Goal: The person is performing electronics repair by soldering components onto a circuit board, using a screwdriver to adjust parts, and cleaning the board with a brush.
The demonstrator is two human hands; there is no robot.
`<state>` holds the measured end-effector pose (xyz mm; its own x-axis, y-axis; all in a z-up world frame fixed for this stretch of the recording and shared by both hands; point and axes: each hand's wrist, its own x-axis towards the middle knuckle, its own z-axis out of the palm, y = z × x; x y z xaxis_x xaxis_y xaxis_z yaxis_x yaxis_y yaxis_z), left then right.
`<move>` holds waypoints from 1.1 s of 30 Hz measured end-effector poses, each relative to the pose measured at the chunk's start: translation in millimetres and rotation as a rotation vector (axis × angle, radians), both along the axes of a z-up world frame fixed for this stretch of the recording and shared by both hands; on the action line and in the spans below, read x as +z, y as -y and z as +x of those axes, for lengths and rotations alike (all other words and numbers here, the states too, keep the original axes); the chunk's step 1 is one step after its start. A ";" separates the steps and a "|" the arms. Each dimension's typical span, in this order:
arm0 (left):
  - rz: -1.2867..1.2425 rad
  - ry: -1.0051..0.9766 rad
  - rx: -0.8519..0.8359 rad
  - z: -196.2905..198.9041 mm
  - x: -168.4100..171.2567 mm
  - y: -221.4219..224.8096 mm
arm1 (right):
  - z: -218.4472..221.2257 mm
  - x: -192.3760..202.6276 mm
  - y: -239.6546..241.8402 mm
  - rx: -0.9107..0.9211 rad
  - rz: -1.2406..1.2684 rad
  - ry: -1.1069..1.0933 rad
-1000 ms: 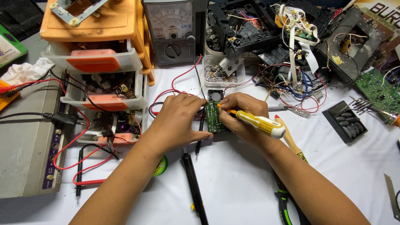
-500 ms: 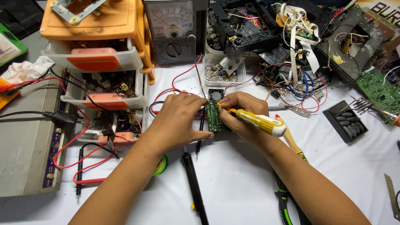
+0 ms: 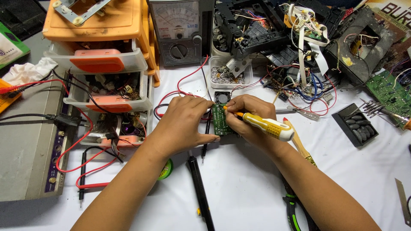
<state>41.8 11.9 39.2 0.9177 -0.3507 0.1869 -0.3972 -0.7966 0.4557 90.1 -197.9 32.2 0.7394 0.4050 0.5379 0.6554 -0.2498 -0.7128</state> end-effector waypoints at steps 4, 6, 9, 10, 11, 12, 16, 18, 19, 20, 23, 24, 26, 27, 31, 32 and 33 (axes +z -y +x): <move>-0.006 -0.012 0.002 -0.2 2.1 0.6 | -0.3 -0.3 0.1 -0.005 0.001 0.005; -0.007 -0.018 0.001 0.1 2.9 0.3 | 0.8 -1.3 0.1 -0.002 -0.009 0.013; 0.001 -0.009 -0.001 -0.4 2.4 0.3 | 1.8 -2.6 0.4 -0.023 -0.001 0.002; 0.000 -0.014 0.001 -0.8 2.7 0.3 | 1.4 -2.1 0.7 -0.017 0.003 -0.009; -0.001 -0.018 0.004 -0.7 3.1 0.3 | 1.2 -1.3 0.9 -0.013 0.006 -0.020; -0.001 -0.018 0.003 -0.8 3.3 0.7 | 1.1 -2.7 1.2 -0.014 0.006 -0.021; -0.003 -0.021 0.004 -0.4 3.2 0.6 | 1.3 -4.7 1.2 -0.042 0.014 -0.027; -0.003 -0.019 0.003 -1.0 3.0 0.4 | 1.1 -4.5 0.5 -0.044 0.015 -0.028; -0.005 -0.020 0.005 -1.2 3.4 0.5 | 1.3 -4.3 0.2 -0.037 0.018 -0.034; -0.006 -0.022 0.007 -1.5 3.8 0.7 | 1.5 -4.1 0.0 -0.030 0.021 -0.039; -0.003 -0.015 0.006 -1.1 3.4 0.3 | 1.4 -3.7 0.0 -0.021 0.012 -0.030; -0.004 -0.015 0.006 -0.9 3.4 0.6 | 0.9 -2.9 -0.3 -0.021 0.011 -0.031; 0.003 -0.010 0.006 -0.7 3.7 1.0 | 0.0 -1.3 -1.2 -0.008 -0.001 -0.011; 0.003 -0.009 0.006 -0.6 3.3 1.0 | 0.1 -1.2 -1.2 -0.008 -0.001 -0.010; 0.001 -0.003 0.001 -1.2 3.2 0.4 | 0.6 -1.6 -0.8 0.000 0.009 -0.019; 0.004 -0.003 -0.001 -1.6 3.5 0.0 | 0.9 -2.0 -0.6 0.001 0.012 -0.025; 0.004 -0.004 -0.001 -1.6 3.6 0.4 | 0.3 -1.7 -0.6 0.001 0.012 -0.026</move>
